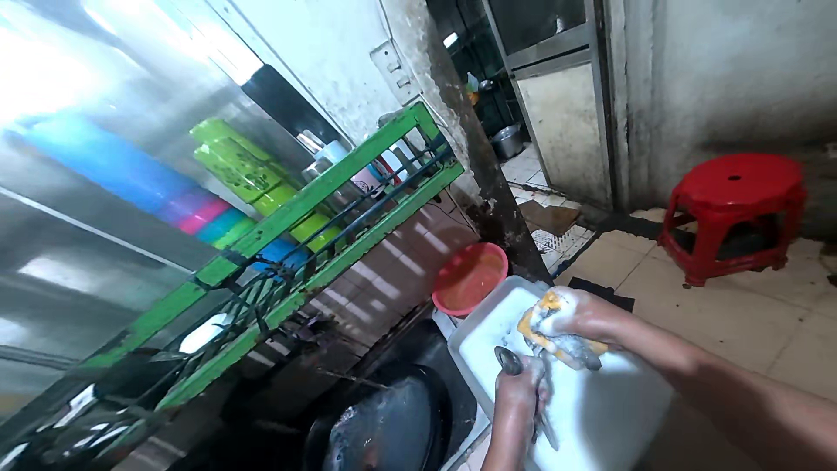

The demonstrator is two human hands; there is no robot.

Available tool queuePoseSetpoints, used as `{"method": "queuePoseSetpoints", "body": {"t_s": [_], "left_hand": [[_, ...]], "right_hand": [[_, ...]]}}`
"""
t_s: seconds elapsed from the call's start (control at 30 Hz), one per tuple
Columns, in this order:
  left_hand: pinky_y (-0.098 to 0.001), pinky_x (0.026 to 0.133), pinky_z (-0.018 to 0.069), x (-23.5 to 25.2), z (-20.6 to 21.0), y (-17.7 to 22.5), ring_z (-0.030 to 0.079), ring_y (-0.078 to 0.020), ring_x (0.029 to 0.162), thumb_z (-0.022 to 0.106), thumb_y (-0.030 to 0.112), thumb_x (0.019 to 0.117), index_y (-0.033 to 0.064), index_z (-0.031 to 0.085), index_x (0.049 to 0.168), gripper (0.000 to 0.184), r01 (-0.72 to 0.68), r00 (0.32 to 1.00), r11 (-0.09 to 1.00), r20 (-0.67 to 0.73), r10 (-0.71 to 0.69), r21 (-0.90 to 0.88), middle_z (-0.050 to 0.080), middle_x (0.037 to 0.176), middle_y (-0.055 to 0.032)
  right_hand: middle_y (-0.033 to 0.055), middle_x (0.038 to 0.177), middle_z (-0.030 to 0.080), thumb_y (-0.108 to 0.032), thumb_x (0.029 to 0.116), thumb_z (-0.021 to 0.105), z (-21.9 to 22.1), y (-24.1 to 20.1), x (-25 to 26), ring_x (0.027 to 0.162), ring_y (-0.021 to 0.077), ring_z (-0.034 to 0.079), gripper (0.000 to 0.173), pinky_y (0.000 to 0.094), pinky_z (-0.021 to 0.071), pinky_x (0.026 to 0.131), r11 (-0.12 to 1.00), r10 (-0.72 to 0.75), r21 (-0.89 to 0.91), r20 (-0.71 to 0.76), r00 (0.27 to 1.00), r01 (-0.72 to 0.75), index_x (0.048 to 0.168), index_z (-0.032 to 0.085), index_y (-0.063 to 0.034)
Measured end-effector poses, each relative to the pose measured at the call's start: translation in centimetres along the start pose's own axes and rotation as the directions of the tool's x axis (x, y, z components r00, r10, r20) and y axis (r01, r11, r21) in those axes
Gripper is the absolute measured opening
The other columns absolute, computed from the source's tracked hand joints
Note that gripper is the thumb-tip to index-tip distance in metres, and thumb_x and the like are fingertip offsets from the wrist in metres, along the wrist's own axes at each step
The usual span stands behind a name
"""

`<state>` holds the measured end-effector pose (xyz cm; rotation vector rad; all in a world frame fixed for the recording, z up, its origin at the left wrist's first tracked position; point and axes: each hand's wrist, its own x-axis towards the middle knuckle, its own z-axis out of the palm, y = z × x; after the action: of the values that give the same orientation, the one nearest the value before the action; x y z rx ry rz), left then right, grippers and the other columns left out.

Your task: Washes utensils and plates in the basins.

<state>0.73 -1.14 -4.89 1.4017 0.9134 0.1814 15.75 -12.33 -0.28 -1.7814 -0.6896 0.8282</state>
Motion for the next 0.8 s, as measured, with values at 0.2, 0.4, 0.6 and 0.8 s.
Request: {"method": "queuePoseSetpoints", "body": {"t_s": [0.2,0.4,0.6,0.8], "left_hand": [[-0.0289,0.046,0.0534,-0.2,-0.4,0.7,0.058,-0.0156,0.047,0.059,0.015,0.1045,-0.0054,0.059,0.1,0.021,-0.009,0.989,1.0,-0.147,0.011,0.014,0.058,0.062,-0.0093],[-0.0296,0.048,0.0536,-0.4,0.3,0.8,0.059,-0.0158,0.049,0.061,0.01,0.1004,-0.0061,0.059,0.101,0.016,0.035,0.991,0.995,-0.128,-0.023,0.094,0.059,0.064,-0.0092],[-0.0285,0.045,0.0533,0.5,0.2,0.3,0.059,-0.015,0.045,0.056,0.014,0.1059,-0.0093,0.058,0.104,0.024,-0.059,0.958,0.998,-0.283,0.053,-0.012,0.059,0.061,-0.0095],[-0.0241,0.041,0.043,0.9,0.3,0.0,0.047,-0.0105,0.041,0.048,0.014,0.1087,-0.0035,0.053,0.095,0.023,-0.045,0.975,0.994,-0.222,0.021,-0.104,0.049,0.055,-0.004]], "right_hand": [[0.0113,0.107,0.069,-0.012,0.0855,0.08,-0.7,0.0,-0.4,0.094,0.0216,0.067,0.047,0.0433,0.0559,0.083,0.998,-0.023,-0.053,0.069,0.997,0.027,0.128,0.061,-0.0092],[0.0124,0.111,0.069,-0.012,0.0836,0.083,-0.1,0.2,0.4,0.098,0.0231,0.067,0.05,0.045,0.0555,0.088,0.996,-0.045,-0.066,0.143,0.989,0.055,0.13,0.062,-0.0097],[0.0121,0.104,0.069,-0.011,0.0845,0.081,1.3,0.8,0.3,0.093,0.0223,0.067,0.042,0.0442,0.0553,0.084,0.998,-0.062,-0.025,-0.007,0.998,0.062,0.124,0.065,-0.0075],[0.0135,0.107,0.069,-0.018,0.0885,0.079,3.1,1.3,0.2,0.096,0.0241,0.068,0.043,0.046,0.0553,0.088,1.0,0.001,0.005,0.012,1.0,-0.001,0.127,0.063,-0.0078]]}}
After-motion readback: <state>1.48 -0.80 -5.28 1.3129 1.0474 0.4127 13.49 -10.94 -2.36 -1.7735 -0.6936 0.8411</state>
